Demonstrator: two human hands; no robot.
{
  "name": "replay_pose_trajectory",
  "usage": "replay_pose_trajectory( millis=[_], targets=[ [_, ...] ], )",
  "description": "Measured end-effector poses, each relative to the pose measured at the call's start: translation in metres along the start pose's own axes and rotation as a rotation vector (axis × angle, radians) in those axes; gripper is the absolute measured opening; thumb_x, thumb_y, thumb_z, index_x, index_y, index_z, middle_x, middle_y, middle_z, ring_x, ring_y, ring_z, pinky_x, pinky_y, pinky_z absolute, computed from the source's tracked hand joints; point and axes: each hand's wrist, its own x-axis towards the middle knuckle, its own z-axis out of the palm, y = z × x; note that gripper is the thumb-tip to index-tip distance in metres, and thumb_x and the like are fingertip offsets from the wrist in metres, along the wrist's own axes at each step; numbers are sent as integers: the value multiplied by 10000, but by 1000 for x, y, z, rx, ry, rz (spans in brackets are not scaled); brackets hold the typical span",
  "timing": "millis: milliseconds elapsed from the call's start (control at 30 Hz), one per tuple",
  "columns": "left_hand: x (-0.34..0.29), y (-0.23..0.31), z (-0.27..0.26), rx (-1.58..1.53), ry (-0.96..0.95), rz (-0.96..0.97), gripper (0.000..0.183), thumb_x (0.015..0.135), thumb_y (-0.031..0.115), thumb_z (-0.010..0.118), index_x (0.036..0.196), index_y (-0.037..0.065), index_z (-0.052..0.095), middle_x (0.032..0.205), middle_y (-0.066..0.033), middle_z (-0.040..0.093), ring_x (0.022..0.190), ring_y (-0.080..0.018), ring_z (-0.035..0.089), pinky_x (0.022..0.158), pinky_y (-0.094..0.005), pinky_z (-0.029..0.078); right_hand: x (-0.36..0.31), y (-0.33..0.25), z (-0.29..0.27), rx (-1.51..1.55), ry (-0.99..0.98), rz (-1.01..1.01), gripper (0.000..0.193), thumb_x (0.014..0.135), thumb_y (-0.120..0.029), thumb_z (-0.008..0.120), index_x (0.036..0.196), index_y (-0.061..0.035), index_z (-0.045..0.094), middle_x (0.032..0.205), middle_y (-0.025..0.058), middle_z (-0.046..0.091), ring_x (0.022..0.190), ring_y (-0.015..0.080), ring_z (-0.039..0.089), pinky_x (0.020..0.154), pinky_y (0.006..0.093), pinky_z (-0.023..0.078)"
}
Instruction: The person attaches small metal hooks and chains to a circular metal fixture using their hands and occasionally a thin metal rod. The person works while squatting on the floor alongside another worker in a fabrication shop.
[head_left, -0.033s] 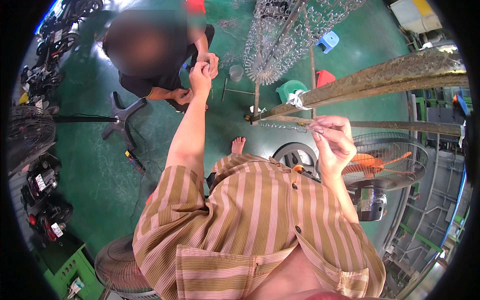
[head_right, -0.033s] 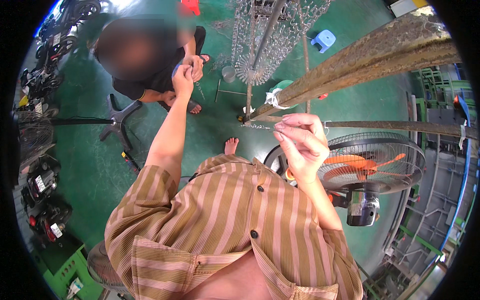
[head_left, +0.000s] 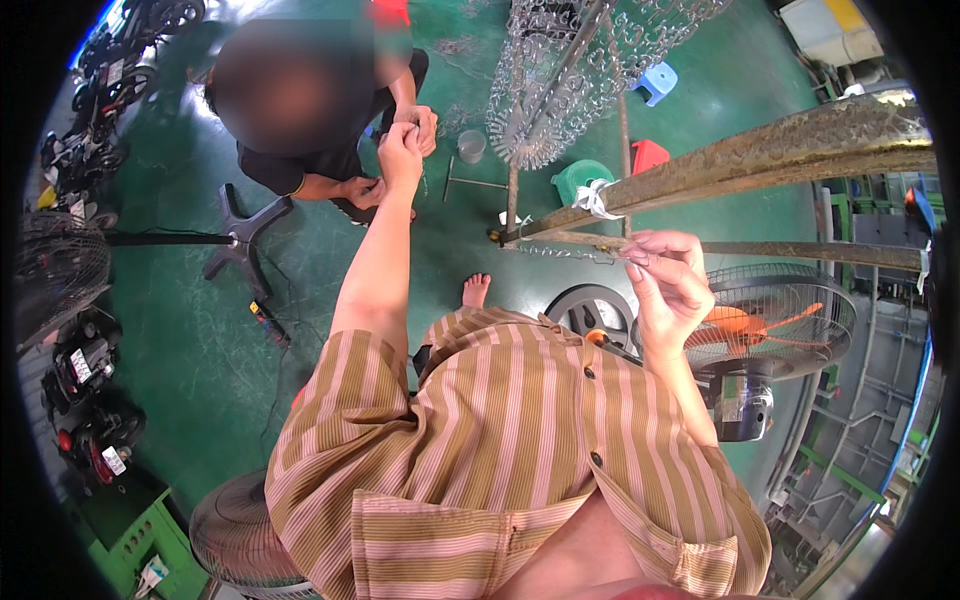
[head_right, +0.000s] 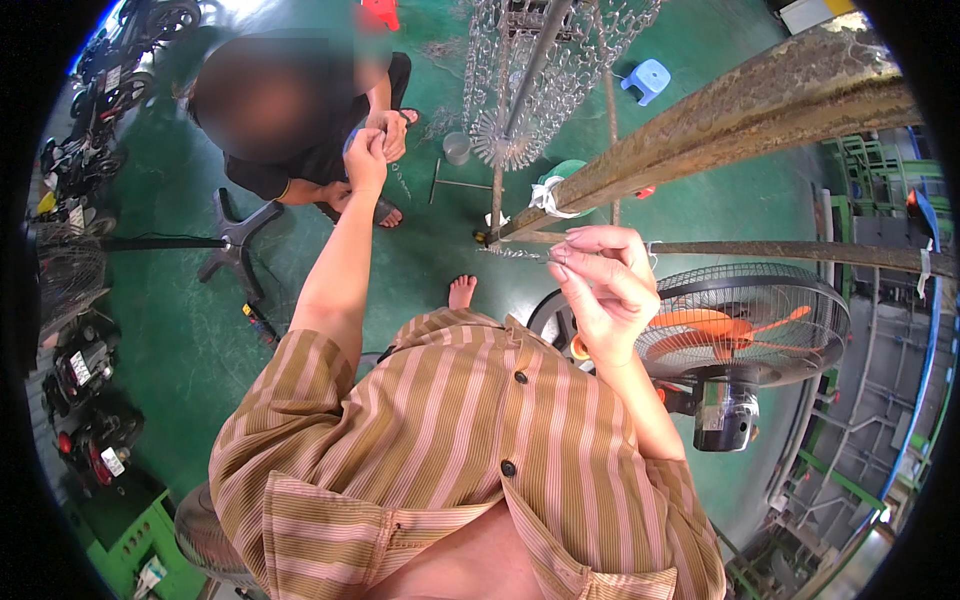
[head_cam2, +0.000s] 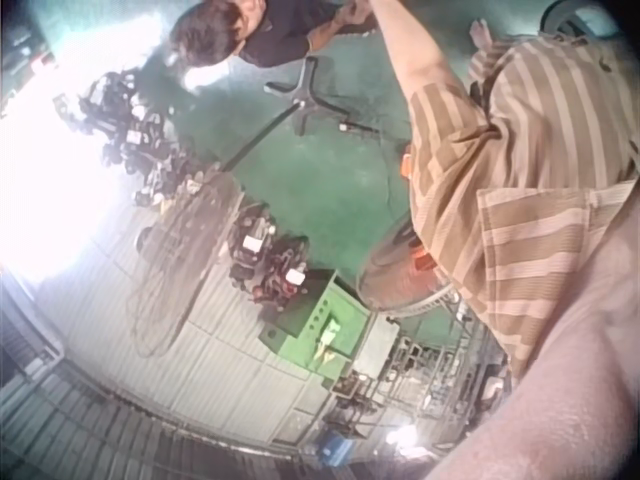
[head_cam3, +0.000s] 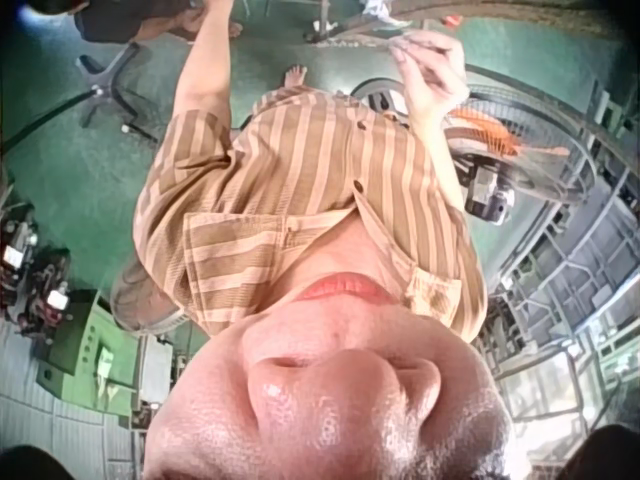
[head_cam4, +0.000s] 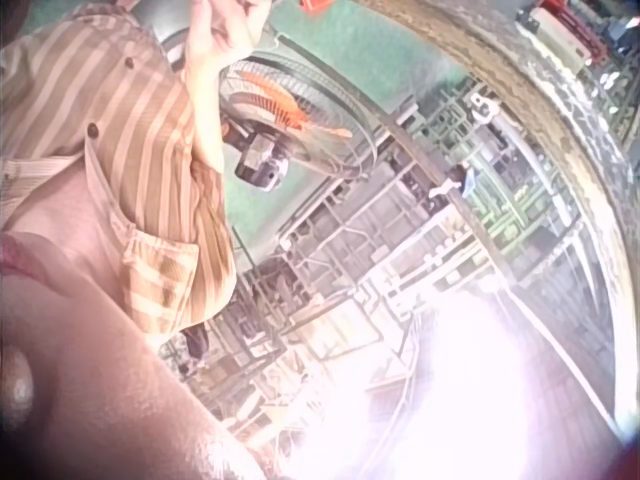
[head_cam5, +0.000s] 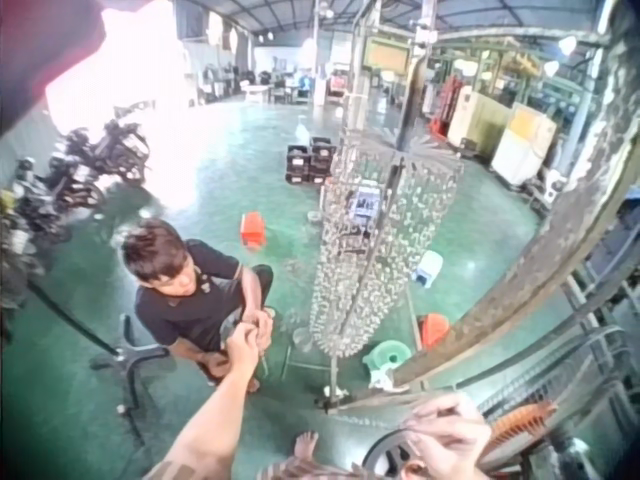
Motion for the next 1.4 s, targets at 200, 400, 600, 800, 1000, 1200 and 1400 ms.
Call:
replay_pose_trajectory(
  millis=[200,400,600,800,1000,1200,1400],
  targets=[
    [15,14,3,71,-6,-1,97,809,158,612,841,67,616,772,-145,631,721,-337,600,654,-409,471,9,-3,-3,-39,20,-50,199,688,121,679,855,14,663,945,139,579,870,205,596,738,288,516],
    [37,15,11,67,37,105,91,779,117,613,860,75,620,829,-121,633,787,-321,584,707,-405,463,30,-15,1,-12,25,-102,193,695,132,671,851,18,659,944,142,573,867,197,591,726,267,513],
    [61,11,15,94,104,169,73,750,104,631,815,73,635,873,-99,630,812,-304,591,741,-389,466,51,-27,12,32,41,-160,202,705,137,660,873,26,654,955,139,560,872,188,585,741,267,516],
    [76,4,20,51,126,213,82,736,127,659,797,73,654,829,-86,624,773,-291,589,706,-381,468,65,-27,17,17,78,-221,204,720,137,654,894,29,645,964,134,558,874,179,582,738,254,513],
    [56,6,-1,-45,84,81,41,762,81,627,766,40,624,799,-111,606,744,-302,589,669,-378,466,78,-22,34,50,103,-230,190,730,134,653,889,31,644,966,125,560,845,161,589,733,244,511],
    [-19,55,-26,-248,-27,30,57,789,28,635,845,17,638,783,-79,617,636,-135,567,577,-253,445,89,-16,49,7,146,-240,185,726,134,662,881,33,644,952,114,564,837,150,591,741,247,513],
    [-97,109,-41,-422,-201,-26,80,768,19,657,843,29,631,783,-45,605,620,-103,536,544,-222,410,98,-6,65,11,184,-214,168,722,111,685,865,28,656,921,98,580,802,133,580,699,231,490]
  ],
)
